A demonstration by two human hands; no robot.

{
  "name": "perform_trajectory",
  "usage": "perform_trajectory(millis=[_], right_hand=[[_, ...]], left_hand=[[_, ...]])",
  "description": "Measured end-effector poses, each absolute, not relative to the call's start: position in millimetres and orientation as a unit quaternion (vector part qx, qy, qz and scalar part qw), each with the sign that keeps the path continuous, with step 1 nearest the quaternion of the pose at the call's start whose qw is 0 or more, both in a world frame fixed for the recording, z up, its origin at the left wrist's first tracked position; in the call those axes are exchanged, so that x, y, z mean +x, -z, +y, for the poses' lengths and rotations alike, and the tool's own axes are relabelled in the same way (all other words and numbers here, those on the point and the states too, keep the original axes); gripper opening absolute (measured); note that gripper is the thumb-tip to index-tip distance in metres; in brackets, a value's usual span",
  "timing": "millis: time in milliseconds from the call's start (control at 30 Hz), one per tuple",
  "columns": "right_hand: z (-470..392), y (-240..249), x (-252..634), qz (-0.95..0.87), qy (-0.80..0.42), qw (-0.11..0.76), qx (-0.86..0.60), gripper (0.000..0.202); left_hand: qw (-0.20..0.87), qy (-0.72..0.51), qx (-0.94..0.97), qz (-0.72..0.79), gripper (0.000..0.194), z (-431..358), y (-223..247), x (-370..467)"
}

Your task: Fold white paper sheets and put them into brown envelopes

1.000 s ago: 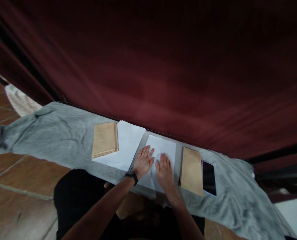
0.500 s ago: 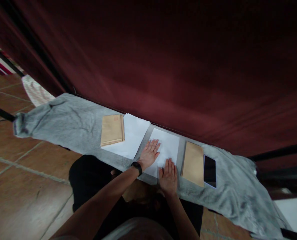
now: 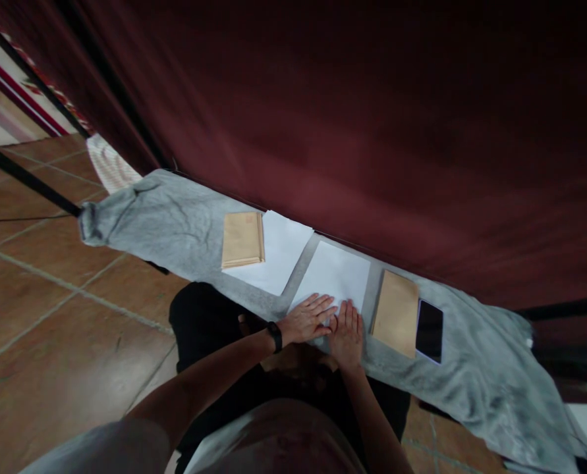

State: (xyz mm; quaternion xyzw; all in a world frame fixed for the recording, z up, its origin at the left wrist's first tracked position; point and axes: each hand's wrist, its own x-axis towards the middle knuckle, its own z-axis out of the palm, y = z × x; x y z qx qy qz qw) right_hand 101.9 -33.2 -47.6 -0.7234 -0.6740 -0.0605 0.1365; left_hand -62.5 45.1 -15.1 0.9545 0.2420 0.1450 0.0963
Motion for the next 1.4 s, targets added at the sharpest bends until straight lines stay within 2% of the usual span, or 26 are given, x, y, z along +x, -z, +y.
perform_trajectory(millis=[467, 1000, 1233, 1400], right_hand=[[-51.7, 55.0, 112.1, -0.67, 0.106, 0.19, -0.71, 0.065], [-90.9, 50.7, 116.2, -0.658, 0.113, 0.181, -0.722, 0.065], [-73.6, 40.5, 109.7, -0.618, 0.064, 0.217, -0.752, 0.06], [-24.6, 22.7, 99.0, -0.674, 0.014, 0.196, -0.712, 0.052]], left_hand=[[0.1, -0.112, 0.959, 0.239, 0.064, 41.3, 7.2, -91.8], [0.044, -0.127, 0.92, 0.369, 0.064, 36.4, 25.5, -126.5], [0.041, -0.167, 0.907, 0.385, 0.057, 39.1, 18.1, -84.5], [0.055, -0.148, 0.924, 0.35, 0.058, 51.7, 23.9, -31.1]])
